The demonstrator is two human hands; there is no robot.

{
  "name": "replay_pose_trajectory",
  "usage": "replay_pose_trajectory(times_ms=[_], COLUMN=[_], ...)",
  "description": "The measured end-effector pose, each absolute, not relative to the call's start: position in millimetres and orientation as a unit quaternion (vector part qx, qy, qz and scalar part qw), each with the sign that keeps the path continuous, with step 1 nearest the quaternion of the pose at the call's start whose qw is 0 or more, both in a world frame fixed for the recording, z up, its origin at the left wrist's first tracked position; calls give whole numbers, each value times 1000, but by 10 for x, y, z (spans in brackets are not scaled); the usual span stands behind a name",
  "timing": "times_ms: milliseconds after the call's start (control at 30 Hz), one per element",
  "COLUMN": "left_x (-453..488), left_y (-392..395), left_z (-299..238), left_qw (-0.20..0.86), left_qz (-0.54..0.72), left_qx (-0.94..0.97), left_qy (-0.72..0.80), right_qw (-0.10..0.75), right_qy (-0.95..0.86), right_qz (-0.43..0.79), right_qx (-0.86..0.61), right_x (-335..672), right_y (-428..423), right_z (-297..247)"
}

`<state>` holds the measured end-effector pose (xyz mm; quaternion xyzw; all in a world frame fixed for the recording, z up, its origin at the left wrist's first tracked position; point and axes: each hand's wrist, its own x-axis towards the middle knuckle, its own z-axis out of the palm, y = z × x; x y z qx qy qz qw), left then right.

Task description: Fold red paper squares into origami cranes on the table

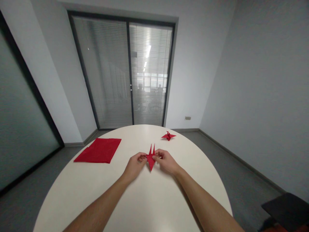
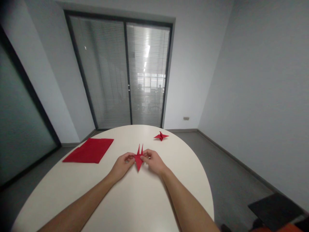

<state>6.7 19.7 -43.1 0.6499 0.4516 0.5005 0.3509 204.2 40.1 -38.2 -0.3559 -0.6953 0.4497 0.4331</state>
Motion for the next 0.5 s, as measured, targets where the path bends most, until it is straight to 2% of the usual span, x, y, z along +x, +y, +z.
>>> replay_pose_trajectory(times_ms=[500], left_x=[39], left_y=[168], left_z=[-412], left_qw=[293], left_qz=[470], left_qx=[691], left_qy=[465], right_qw=[511], right_qy=[-695], right_qz=[345], right_qx=[-370], right_x=[2134], right_y=[401], right_z=[-221])
